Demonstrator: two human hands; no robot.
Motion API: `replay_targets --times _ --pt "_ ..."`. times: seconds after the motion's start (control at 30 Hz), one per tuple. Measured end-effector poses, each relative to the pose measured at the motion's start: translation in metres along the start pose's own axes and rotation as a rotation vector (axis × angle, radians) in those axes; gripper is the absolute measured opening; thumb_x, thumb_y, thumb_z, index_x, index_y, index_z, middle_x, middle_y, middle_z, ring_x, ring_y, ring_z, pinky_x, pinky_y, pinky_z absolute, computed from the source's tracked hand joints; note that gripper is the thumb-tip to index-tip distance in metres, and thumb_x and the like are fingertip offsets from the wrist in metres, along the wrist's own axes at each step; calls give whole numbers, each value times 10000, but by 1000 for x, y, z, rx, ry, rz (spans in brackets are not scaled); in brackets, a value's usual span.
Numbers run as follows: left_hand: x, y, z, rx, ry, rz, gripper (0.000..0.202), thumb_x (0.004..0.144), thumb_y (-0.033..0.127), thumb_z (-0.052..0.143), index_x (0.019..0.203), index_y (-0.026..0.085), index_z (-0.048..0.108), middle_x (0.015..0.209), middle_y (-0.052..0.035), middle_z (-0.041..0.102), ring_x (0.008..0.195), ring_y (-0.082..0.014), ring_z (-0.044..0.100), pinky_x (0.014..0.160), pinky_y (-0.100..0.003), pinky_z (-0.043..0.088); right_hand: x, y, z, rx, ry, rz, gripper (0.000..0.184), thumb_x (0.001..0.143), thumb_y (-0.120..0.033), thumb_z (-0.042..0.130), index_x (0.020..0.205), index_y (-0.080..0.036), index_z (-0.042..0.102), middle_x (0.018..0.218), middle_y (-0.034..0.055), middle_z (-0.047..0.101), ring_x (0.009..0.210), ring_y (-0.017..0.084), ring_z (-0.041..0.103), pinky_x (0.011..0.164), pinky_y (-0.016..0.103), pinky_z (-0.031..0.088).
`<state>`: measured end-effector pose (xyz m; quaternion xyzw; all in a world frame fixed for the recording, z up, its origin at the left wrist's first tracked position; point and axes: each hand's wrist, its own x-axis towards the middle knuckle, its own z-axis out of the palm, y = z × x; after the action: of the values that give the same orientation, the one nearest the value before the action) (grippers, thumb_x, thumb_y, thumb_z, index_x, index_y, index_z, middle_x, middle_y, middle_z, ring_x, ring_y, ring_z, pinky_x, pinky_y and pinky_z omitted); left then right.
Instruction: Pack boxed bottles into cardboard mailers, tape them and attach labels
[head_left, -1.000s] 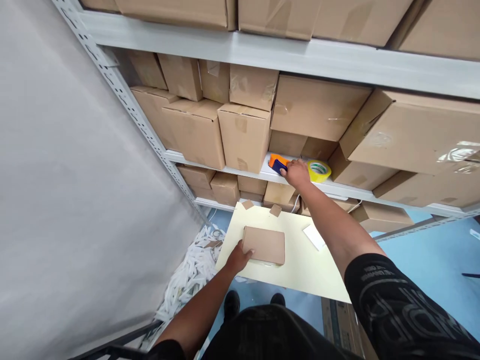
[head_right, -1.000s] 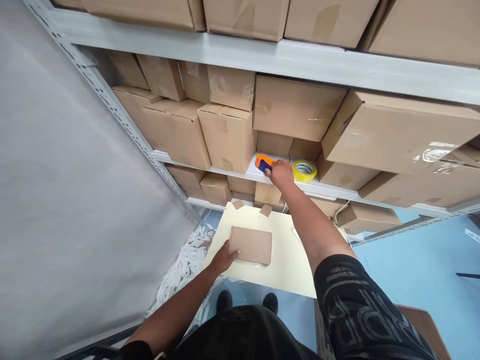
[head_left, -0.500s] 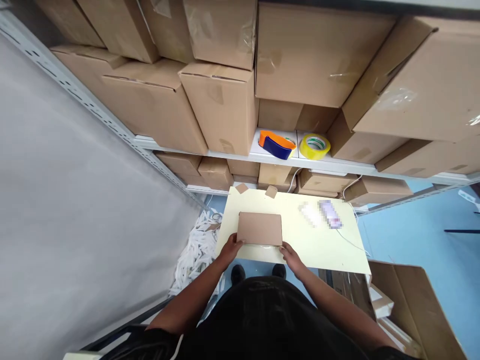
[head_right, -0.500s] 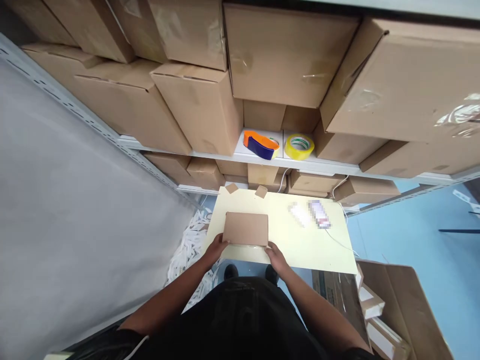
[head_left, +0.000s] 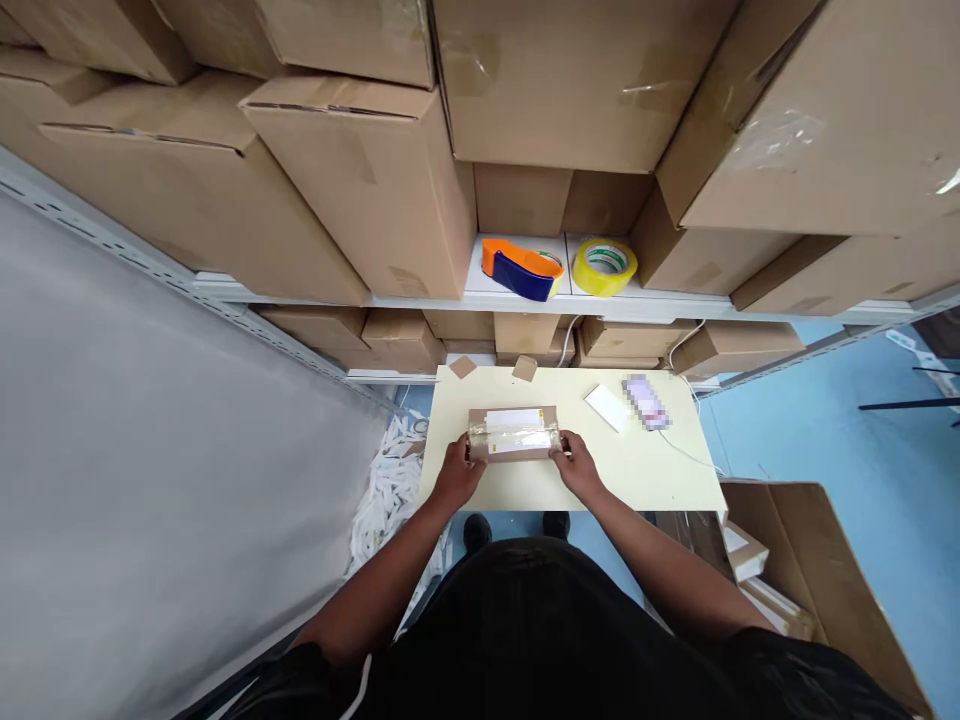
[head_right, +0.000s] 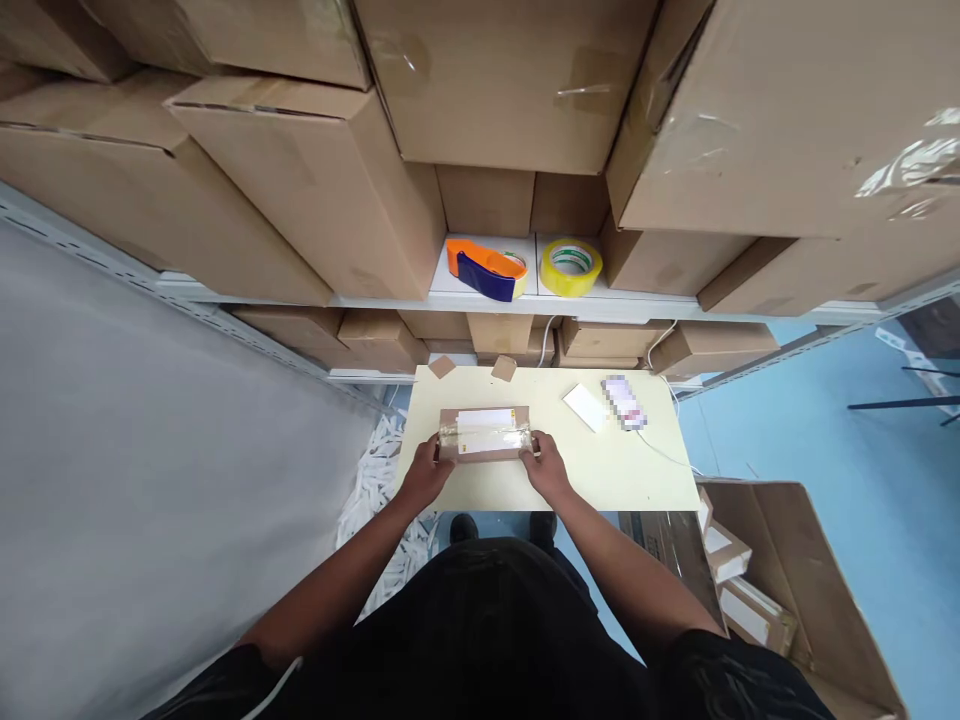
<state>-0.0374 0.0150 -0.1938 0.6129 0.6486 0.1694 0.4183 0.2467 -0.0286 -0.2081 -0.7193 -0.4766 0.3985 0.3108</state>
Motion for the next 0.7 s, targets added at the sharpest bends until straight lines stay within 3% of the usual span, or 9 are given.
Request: replay_targets --times 0.07,0.17,0.23,0.33,0.43,0.53,0.6,0.7 --pt "5 5 -5 45 -12 2 615 881 343 600 1458 168 478 1270 -129 615 1128 -251 631 1007 -376 499 3 3 0 45 -14 40 482 867 -469 569 1272 -208 573 1136 73 640 1051 231 638 896 367 539" --pt "10 25 -17 165 95 80 634 910 380 588 1489 160 452 1417 -172 537 1314 -312 534 1128 -443 426 -3 12 -4 154 -13 99 534 867 -495 573 1318 -210 556 1188 78 656 1100 223 643 946 357 526" --pt "16 55 -20 291 123 183 622 912 364 597 1490 176 465 1505 -162 482 1433 -335 408 1216 -464 326 -11 21 -10 197 -16 121 554 863 -489 568 1343 -213 547 1200 81 666 1091 218 650 945 355 526" --pt "34 118 -2 393 -55 342 461 950 368 547 1388 229 582 1428 -106 569 1392 -318 443 1214 -434 327 -22 38 -24 215 -26 159 544 851 -495 564 1318 -216 575 1152 75 691 1032 220 667 914 360 537" --pt "59 184 50 451 -275 514 353 967 369 519 1251 217 664 1263 -98 650 1231 -287 560 1089 -391 432 -31 62 -42 207 -20 220 514 848 -507 556 1266 -214 617 1074 63 714 965 227 685 872 361 543" --pt "85 233 124 575 -440 563 268 949 340 540 1096 190 706 1120 -109 677 1117 -286 601 965 -383 476 -39 90 -65 191 -14 267 464 853 -485 540 1209 -212 658 996 53 735 896 231 696 827 359 540" --pt "99 252 175 647 -513 555 277 948 374 560 1075 175 704 1119 -131 671 1104 -301 600 930 -391 479 -43 106 -81 161 -6 306 415 851 -464 539 1143 -211 691 963 55 745 880 238 697 821 363 532" --pt "112 263 240 749 -536 505 376 938 470 594 1132 161 686 1182 -172 649 1135 -337 575 923 -411 472 -48 124 -105 134 8 368 361 850 -448 545 1062 -214 720 977 68 758 898 255 701 843 380 523"
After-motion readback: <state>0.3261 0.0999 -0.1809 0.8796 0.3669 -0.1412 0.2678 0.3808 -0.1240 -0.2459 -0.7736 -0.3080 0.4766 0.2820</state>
